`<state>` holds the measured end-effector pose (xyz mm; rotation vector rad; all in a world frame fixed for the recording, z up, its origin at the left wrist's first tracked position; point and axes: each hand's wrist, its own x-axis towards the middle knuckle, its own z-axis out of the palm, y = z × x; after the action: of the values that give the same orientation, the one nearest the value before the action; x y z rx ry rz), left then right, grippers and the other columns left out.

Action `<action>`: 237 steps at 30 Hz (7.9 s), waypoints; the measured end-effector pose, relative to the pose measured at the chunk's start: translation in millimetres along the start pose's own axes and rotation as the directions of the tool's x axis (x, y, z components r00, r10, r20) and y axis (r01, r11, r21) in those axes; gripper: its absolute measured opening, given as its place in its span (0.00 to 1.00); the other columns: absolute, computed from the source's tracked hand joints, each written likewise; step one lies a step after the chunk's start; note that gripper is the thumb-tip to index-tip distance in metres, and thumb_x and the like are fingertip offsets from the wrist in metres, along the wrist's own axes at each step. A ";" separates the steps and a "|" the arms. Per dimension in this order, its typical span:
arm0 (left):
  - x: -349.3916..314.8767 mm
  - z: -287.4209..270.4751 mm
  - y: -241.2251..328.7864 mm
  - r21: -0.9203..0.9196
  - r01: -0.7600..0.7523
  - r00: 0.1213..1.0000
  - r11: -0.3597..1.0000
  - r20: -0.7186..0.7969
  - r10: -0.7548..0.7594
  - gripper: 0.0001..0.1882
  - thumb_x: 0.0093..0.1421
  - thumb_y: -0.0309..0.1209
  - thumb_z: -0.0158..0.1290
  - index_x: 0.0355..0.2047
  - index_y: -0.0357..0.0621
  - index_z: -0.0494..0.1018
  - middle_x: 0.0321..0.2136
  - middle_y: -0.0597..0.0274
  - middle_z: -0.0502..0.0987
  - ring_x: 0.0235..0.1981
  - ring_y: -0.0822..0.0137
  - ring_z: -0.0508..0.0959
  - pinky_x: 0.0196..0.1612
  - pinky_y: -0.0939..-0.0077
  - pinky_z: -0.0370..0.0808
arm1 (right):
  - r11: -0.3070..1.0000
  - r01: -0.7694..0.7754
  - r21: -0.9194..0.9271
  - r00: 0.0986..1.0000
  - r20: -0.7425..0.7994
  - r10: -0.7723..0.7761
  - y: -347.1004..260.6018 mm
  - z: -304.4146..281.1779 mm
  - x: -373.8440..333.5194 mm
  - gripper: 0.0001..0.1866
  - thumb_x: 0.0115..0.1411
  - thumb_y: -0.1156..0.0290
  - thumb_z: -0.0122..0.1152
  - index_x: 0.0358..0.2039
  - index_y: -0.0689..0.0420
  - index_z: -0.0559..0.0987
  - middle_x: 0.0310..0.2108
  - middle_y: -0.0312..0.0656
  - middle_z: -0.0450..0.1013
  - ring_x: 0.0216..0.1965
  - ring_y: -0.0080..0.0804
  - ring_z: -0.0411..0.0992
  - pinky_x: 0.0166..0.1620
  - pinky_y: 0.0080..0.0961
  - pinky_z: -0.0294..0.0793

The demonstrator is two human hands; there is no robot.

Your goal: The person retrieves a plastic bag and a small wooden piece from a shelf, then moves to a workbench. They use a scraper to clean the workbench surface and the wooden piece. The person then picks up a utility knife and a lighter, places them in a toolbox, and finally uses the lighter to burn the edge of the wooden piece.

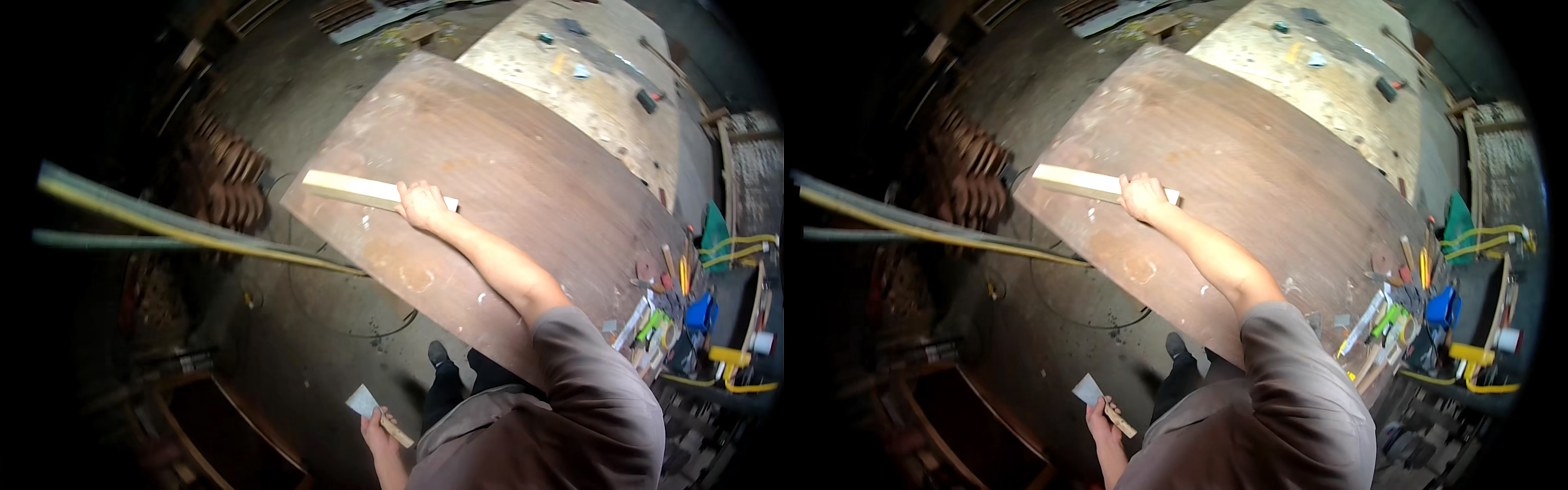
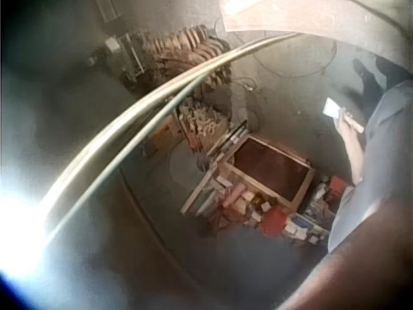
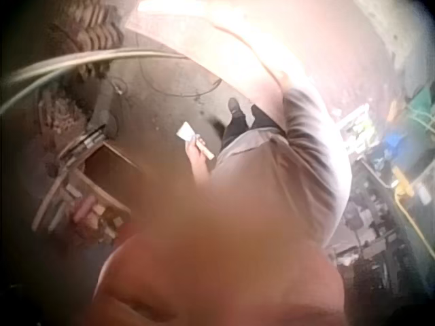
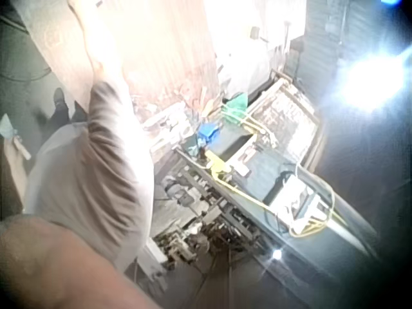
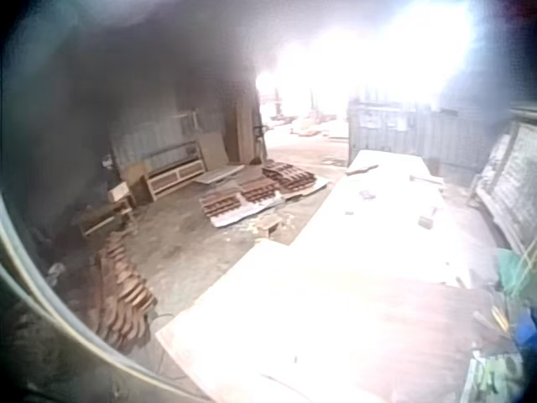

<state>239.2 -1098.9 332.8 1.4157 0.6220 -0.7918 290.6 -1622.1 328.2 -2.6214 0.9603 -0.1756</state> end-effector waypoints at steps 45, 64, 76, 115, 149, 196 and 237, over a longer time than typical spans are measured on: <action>1.4 134.5 -10.4 0.624 -0.241 0.764 0.744 0.595 -0.251 0.08 0.66 0.24 0.49 0.45 0.43 0.67 0.28 0.62 0.76 0.24 0.68 0.74 0.24 0.73 0.73 | 0.549 -0.825 0.132 0.459 -0.409 0.788 118.7 -44.7 -558.1 0.19 0.54 0.66 0.61 0.45 0.60 0.76 0.44 0.54 0.71 0.49 0.51 0.67 0.50 0.46 0.69; -93.3 145.9 -96.5 0.636 -0.244 0.853 0.732 0.500 -0.149 0.07 0.65 0.22 0.48 0.43 0.42 0.69 0.29 0.60 0.76 0.25 0.69 0.73 0.26 0.73 0.72 | 0.880 -0.472 -0.053 0.840 -0.329 0.431 304.0 -105.8 -657.2 0.06 0.53 0.74 0.57 0.30 0.58 0.80 0.45 0.44 0.72 0.58 0.41 0.67 0.55 0.32 0.72; -98.5 150.9 -99.1 0.598 -0.272 0.851 0.754 0.516 -0.103 0.08 0.65 0.22 0.48 0.45 0.41 0.68 0.30 0.59 0.76 0.25 0.68 0.74 0.25 0.74 0.73 | 0.106 -0.972 0.208 0.074 -0.157 0.985 235.4 -139.3 -684.3 0.27 0.58 0.53 0.63 0.49 0.61 0.74 0.48 0.59 0.71 0.52 0.53 0.70 0.50 0.46 0.74; -106.1 156.5 -115.8 0.605 -0.284 0.803 0.744 0.574 -0.160 0.08 0.65 0.23 0.51 0.44 0.41 0.70 0.30 0.59 0.77 0.25 0.69 0.75 0.25 0.76 0.74 | 0.198 -0.949 0.245 0.104 -0.347 0.932 238.2 -86.3 -634.4 0.30 0.49 0.66 0.66 0.51 0.62 0.69 0.52 0.60 0.64 0.51 0.57 0.68 0.48 0.47 0.74; -124.9 203.5 -114.0 0.684 -0.348 0.678 0.641 0.656 -0.331 0.08 0.65 0.22 0.50 0.44 0.41 0.69 0.30 0.59 0.76 0.24 0.69 0.75 0.24 0.76 0.74 | 0.014 -0.925 0.380 -0.128 -0.344 0.930 242.7 -94.9 -740.4 0.31 0.49 0.64 0.72 0.52 0.60 0.71 0.39 0.53 0.77 0.42 0.52 0.77 0.45 0.44 0.76; -247.5 -656.3 -218.5 -0.142 -0.987 -0.011 0.068 -0.373 -0.928 0.10 0.54 0.29 0.53 0.35 0.37 0.72 0.26 0.62 0.73 0.26 0.68 0.74 0.31 0.74 0.75 | 0.692 0.198 0.694 -0.647 0.623 -0.439 -1035.9 459.9 -1005.6 0.28 0.52 0.82 0.66 0.56 0.60 0.73 0.41 0.39 0.76 0.36 0.26 0.75 0.37 0.25 0.78; -208.7 -1304.7 -126.6 -0.433 -0.892 0.318 0.129 -0.804 -0.502 0.08 0.64 0.29 0.53 0.34 0.37 0.77 0.30 0.66 0.77 0.29 0.76 0.73 0.32 0.78 0.70 | 0.564 0.480 0.672 -0.725 0.666 -0.177 -1303.3 501.8 -1213.6 0.09 0.64 0.72 0.58 0.43 0.61 0.75 0.27 0.34 0.71 0.27 0.23 0.69 0.31 0.25 0.72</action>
<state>116.5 222.7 319.4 0.3503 1.3623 1.0551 265.6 227.9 328.4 -1.5274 -1.1996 1.8734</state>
